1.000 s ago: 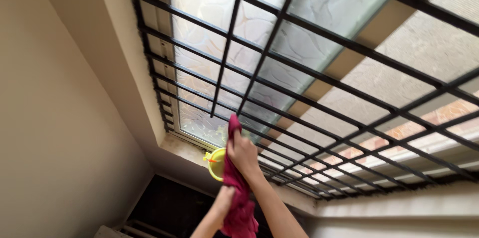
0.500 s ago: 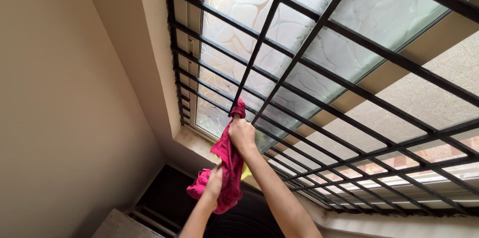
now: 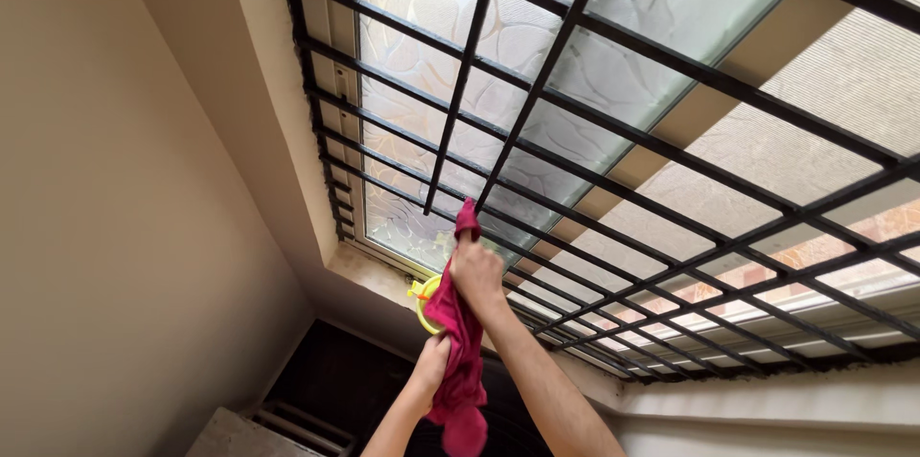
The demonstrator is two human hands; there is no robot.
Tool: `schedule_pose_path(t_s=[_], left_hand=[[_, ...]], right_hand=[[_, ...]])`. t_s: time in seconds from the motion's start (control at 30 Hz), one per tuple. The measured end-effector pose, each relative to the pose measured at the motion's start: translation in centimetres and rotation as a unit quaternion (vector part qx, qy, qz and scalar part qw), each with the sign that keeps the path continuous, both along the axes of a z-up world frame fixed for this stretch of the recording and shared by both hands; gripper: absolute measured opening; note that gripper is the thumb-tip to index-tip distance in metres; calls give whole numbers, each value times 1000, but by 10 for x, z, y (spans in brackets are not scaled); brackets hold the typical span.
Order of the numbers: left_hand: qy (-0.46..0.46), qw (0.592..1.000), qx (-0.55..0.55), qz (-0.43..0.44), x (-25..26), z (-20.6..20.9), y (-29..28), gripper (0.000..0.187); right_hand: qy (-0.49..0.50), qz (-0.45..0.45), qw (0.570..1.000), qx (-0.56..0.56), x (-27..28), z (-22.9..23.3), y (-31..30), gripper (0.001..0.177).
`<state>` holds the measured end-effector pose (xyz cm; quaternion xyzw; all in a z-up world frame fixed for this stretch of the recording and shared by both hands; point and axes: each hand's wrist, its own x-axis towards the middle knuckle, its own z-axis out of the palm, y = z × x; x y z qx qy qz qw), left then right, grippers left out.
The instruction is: The person cleans a window with a metal grid using a red cloth. They dip a small brush into a yellow bucket of water, then wipe the glass and grid with the cloth, moving across different sections of the window.
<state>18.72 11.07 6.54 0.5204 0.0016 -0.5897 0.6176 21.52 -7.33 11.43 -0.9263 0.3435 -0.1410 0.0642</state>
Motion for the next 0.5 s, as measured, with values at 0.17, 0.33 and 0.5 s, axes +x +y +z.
schedule_pose_path(t_s=[0.17, 0.33, 0.5], left_hand=[[-66, 998, 6, 25, -1, -14, 26, 51], [-47, 998, -7, 44, 26, -18, 16, 51], [-81, 992, -39, 92, 49, -50, 20, 47]], right_hand=[[2, -8, 999, 52, -12, -48, 13, 40], [-8, -39, 999, 34, 21, -84, -2, 29], [-25, -28, 997, 70, 50, -88, -1, 29]])
